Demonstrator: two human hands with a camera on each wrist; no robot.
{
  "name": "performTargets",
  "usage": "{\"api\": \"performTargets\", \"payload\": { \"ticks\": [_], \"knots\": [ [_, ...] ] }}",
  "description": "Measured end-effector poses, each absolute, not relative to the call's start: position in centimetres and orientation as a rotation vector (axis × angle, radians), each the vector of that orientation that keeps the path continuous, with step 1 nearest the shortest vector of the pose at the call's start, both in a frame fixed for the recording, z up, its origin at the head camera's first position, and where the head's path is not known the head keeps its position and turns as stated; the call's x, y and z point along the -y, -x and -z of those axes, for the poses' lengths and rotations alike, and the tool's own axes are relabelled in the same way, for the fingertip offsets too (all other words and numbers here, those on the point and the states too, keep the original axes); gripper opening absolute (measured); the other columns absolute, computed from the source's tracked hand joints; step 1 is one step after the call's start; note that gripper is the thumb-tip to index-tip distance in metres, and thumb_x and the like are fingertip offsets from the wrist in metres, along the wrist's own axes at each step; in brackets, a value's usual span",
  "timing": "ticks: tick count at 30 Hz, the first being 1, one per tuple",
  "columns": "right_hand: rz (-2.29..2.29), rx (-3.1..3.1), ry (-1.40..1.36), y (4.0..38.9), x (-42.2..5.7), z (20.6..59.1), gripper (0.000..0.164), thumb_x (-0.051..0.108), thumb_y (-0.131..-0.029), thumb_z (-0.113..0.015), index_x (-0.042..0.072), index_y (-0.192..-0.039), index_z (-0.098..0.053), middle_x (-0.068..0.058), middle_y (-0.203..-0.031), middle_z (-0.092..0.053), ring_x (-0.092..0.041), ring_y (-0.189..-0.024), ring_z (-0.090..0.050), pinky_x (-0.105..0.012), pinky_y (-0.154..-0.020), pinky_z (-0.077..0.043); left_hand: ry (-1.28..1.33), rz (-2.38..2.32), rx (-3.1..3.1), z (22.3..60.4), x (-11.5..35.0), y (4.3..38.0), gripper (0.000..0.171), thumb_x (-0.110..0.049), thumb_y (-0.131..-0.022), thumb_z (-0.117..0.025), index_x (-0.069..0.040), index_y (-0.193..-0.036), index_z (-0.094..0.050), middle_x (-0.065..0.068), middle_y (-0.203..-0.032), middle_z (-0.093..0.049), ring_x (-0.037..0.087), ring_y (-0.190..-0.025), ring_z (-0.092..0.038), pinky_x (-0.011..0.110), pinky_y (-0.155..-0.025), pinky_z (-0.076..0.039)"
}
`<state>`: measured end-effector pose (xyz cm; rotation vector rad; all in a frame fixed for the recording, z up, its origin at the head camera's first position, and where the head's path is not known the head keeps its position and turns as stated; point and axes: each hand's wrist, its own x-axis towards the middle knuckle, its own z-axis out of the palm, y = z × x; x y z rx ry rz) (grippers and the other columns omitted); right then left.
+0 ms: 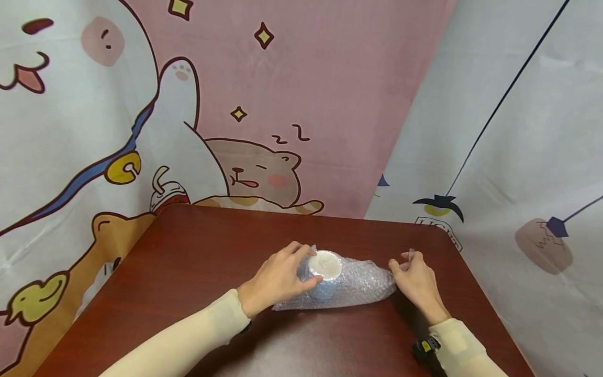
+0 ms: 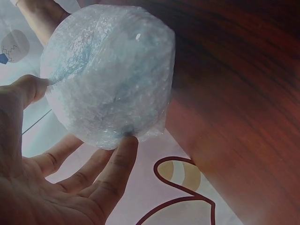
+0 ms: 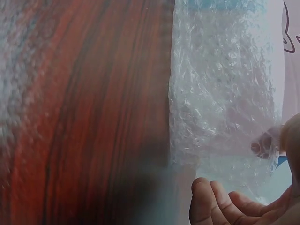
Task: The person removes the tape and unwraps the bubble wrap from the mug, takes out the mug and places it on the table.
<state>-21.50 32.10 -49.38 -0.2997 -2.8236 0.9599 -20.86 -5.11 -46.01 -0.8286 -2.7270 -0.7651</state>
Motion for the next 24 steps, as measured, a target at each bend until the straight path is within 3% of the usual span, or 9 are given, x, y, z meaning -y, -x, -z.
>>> {"api": "performTargets", "payload": {
  "ticks": [9,17,24],
  "knots": [
    [-0.949,2.797,0.302,21.52,-32.34,48.98,0.067,0.042,-0.114,-0.067,-0.009,-0.155,-0.053,-0.03,-0.13,-0.078,-0.041,-0.113,-0.077,-0.041,-0.084,-0.058,0.831,0.763,2.726,45.93,5.05,20.99,0.056,-0.052,-0.1,-0.09,-0.019,-0.143,-0.075,0.006,-0.127,-0.077,0.015,-0.086,-0.069,0.038,-0.078,-0.067],
    [-0.954,2.748,0.291,21.68,-32.09,48.71,0.068,0.04,-0.114,-0.068,-0.007,-0.159,-0.051,-0.031,-0.139,-0.072,-0.045,-0.123,-0.074,-0.062,-0.099,-0.059,0.823,0.758,2.733,45.91,5.08,20.84,0.055,-0.052,-0.1,-0.09,-0.019,-0.142,-0.075,0.004,-0.127,-0.076,0.015,-0.089,-0.071,0.038,-0.08,-0.067],
    [-0.932,2.717,0.272,21.55,-31.82,48.35,0.067,0.039,-0.113,-0.07,-0.004,-0.161,-0.051,-0.028,-0.143,-0.063,-0.046,-0.128,-0.067,-0.063,-0.099,-0.055,0.824,0.756,2.723,45.98,5.05,20.89,0.055,-0.051,-0.1,-0.09,-0.019,-0.141,-0.075,0.003,-0.123,-0.076,0.014,-0.088,-0.069,0.037,-0.079,-0.066]
  ]
}}
